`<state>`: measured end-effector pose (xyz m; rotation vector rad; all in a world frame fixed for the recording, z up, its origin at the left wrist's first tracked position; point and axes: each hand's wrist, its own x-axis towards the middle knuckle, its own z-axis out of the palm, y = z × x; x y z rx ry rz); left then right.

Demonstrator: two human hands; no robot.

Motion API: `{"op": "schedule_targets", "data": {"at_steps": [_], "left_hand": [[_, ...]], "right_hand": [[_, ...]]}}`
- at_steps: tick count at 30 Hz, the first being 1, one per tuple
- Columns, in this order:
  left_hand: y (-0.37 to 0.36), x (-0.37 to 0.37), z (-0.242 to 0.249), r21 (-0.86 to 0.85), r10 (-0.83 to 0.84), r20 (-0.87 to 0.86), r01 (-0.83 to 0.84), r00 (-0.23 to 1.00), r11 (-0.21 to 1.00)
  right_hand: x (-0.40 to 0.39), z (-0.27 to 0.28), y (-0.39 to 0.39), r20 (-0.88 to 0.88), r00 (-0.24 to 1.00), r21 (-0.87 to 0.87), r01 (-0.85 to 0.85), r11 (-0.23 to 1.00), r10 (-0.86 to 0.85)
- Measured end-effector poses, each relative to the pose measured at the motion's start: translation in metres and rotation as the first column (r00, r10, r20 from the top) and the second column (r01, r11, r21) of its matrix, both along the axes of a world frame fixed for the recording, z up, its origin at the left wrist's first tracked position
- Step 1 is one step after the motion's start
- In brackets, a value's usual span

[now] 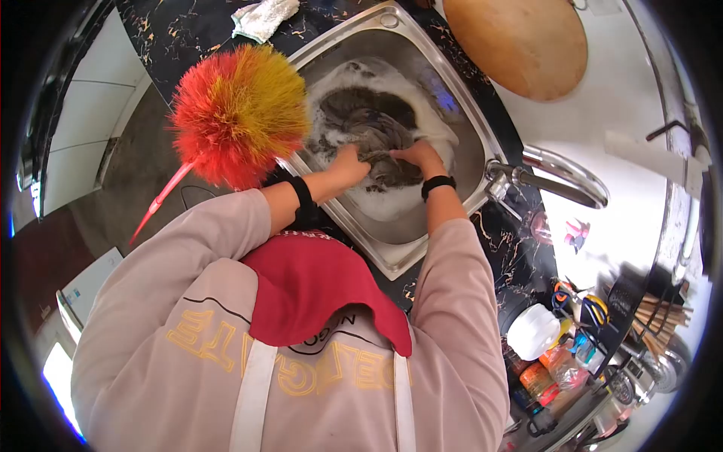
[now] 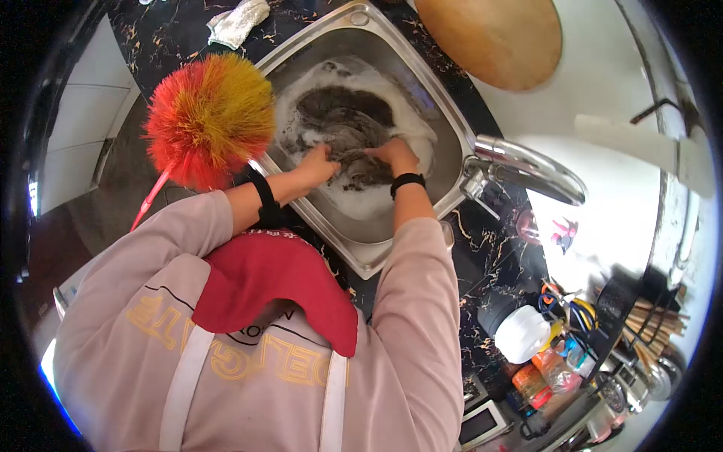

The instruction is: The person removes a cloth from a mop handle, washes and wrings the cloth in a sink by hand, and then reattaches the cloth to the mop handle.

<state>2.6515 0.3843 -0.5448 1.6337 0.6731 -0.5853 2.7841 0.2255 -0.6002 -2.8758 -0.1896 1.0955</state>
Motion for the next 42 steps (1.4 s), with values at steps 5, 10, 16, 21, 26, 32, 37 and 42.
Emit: {"op": "schedule_targets", "data": {"at_steps": [5, 10, 16, 21, 26, 32, 37, 42], "left_hand": [[-0.009, -0.007, -0.031, 0.045, 0.057, -0.129, -0.052, 0.990, 0.998], [-0.009, 0.005, -0.022, -0.110, 0.251, -0.351, -0.306, 0.902, 0.946], [-0.005, 0.006, -0.029, -0.197, 0.316, -0.448, -0.437, 0.836, 0.877], [-0.006, 0.013, -0.030, -0.171, 0.370, -0.430, -0.477, 0.823, 0.862], [0.003, 0.017, -0.023, -0.408, 0.547, -0.397, -0.675, 0.737, 0.614], [-0.002, 0.012, -0.037, -0.544, 0.539, -0.527, -0.748, 0.657, 0.380], [-0.024, 0.023, -0.024, -0.363, 0.590, -0.413, -0.719, 0.694, 0.592], [-0.002, 0.029, 0.000, -0.352, 0.529, -0.320, -0.617, 0.786, 0.704]], "right_hand": [[-0.010, -0.023, 0.024, 0.037, 0.999, -0.117, -0.005, 0.993, 0.010], [-0.009, -0.010, 0.022, -0.433, 0.876, 0.549, 0.443, 0.709, -0.212], [0.025, -0.014, -0.024, -0.084, 0.789, 0.637, 0.512, 0.576, -0.609], [-0.047, -0.051, 0.008, 0.287, 0.958, 0.326, -0.078, 0.942, -0.020], [-0.072, 0.068, 0.038, -0.112, 0.988, 0.800, 0.153, 0.580, -0.105], [-0.085, 0.051, 0.062, 0.258, 0.948, 0.652, -0.029, 0.758, -0.186], [-0.020, -0.054, 0.005, 0.352, 0.934, 0.446, -0.226, 0.866, 0.063], [-0.006, -0.076, -0.017, 0.065, 0.903, 0.460, 0.351, 0.816, -0.425]]}}
